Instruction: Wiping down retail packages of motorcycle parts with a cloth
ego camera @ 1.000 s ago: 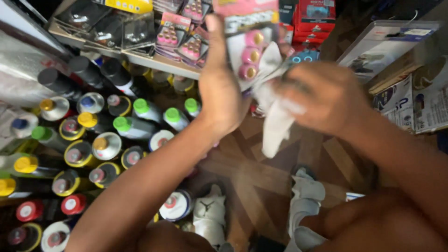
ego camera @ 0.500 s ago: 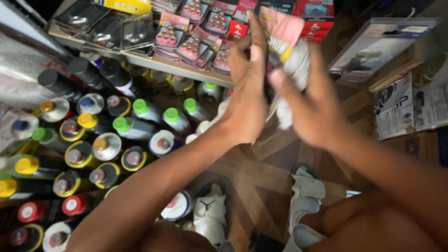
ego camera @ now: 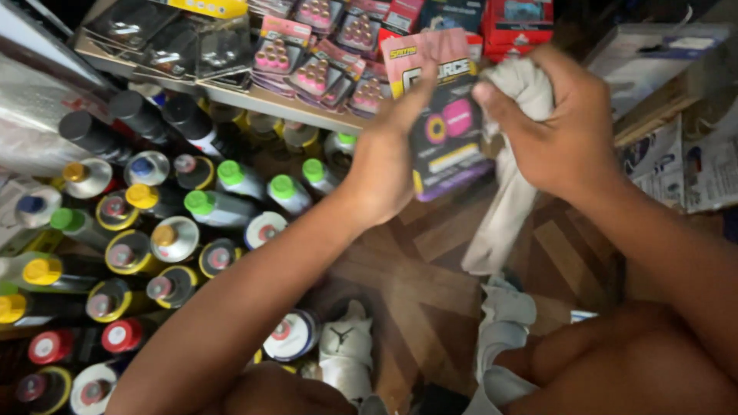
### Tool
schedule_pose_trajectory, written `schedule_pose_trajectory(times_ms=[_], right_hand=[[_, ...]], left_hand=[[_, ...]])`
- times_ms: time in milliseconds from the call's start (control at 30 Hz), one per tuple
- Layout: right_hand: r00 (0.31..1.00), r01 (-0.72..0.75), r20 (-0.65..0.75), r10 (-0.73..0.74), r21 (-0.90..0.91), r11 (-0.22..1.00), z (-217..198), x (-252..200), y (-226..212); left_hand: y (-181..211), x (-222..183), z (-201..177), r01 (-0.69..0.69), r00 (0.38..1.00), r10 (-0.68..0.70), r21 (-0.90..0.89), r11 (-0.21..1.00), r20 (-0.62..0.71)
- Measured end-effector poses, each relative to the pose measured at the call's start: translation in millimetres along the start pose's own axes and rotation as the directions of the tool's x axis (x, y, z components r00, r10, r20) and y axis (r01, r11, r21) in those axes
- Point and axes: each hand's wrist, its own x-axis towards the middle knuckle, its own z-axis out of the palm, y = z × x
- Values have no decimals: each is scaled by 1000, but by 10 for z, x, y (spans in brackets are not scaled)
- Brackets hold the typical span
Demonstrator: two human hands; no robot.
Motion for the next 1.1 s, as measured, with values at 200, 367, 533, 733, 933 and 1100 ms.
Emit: schedule_pose_trajectory(times_ms=[200,367,533,733,933,1100], right_hand=[[998,18,-68,-21,-43,999,267,-54,-216],[984,158,110,-137,-203,966,492,-184,-505],[856,506,222,-467,-179,844,409,-185,-460],[976,205,73,-205,3,979,427,62,-297],[969,171,174,-176,45,984,581,-115,-697],[983,129,118,-141,106,986,477,72,-306]], left_hand=[[-247,28,97,-85,996,88,-124,989,19],[-171,-12,183,-326,941,336,166,931,-40],[-17,-27,59,-275,961,275,-180,944,-26],[-223,2,220,-355,933,350,-51,933,-89],[-100,77,52,-423,906,414,-142,895,-89],[-176,-72,287,-384,920,391,-151,911,18]])
